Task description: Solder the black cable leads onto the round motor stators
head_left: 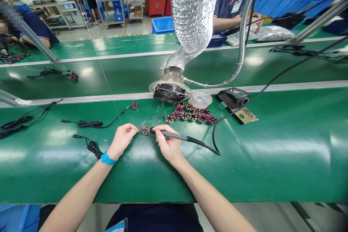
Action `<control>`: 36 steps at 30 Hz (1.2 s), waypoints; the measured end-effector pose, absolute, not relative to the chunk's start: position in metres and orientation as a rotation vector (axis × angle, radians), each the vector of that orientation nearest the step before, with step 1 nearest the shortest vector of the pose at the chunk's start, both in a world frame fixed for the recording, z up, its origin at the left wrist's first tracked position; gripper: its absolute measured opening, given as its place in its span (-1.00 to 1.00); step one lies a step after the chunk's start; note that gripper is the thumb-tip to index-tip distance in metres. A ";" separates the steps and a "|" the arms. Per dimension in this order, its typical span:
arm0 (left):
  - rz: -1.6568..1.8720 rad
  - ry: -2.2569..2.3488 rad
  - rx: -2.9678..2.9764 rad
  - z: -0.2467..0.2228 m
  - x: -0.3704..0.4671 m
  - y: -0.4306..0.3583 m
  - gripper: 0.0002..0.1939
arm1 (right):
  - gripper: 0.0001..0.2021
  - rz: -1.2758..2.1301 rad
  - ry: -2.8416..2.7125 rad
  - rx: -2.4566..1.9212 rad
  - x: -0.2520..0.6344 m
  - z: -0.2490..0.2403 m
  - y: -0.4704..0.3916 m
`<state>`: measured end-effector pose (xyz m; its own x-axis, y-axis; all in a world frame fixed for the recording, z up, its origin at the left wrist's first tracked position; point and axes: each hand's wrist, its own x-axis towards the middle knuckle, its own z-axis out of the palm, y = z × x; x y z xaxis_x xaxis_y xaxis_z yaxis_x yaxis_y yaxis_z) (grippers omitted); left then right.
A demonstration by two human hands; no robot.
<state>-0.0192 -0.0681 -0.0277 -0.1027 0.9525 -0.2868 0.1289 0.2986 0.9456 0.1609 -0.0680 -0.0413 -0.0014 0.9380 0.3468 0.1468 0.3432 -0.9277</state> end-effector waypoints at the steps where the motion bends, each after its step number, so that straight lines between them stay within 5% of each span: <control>1: 0.972 1.502 1.045 -0.028 -0.019 -0.068 -0.76 | -0.80 0.852 -1.443 -1.052 0.161 -0.041 -0.068; 36: 0.970 1.493 1.026 -0.030 -0.019 -0.067 -0.78 | -0.80 0.859 -1.380 -1.021 0.159 -0.042 -0.066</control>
<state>-0.0190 -0.0673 -0.0301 -0.1002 0.9494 -0.2977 0.1141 0.3082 0.9445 0.1592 -0.0664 -0.0417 0.0376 0.9337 0.3561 0.0923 0.3516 -0.9316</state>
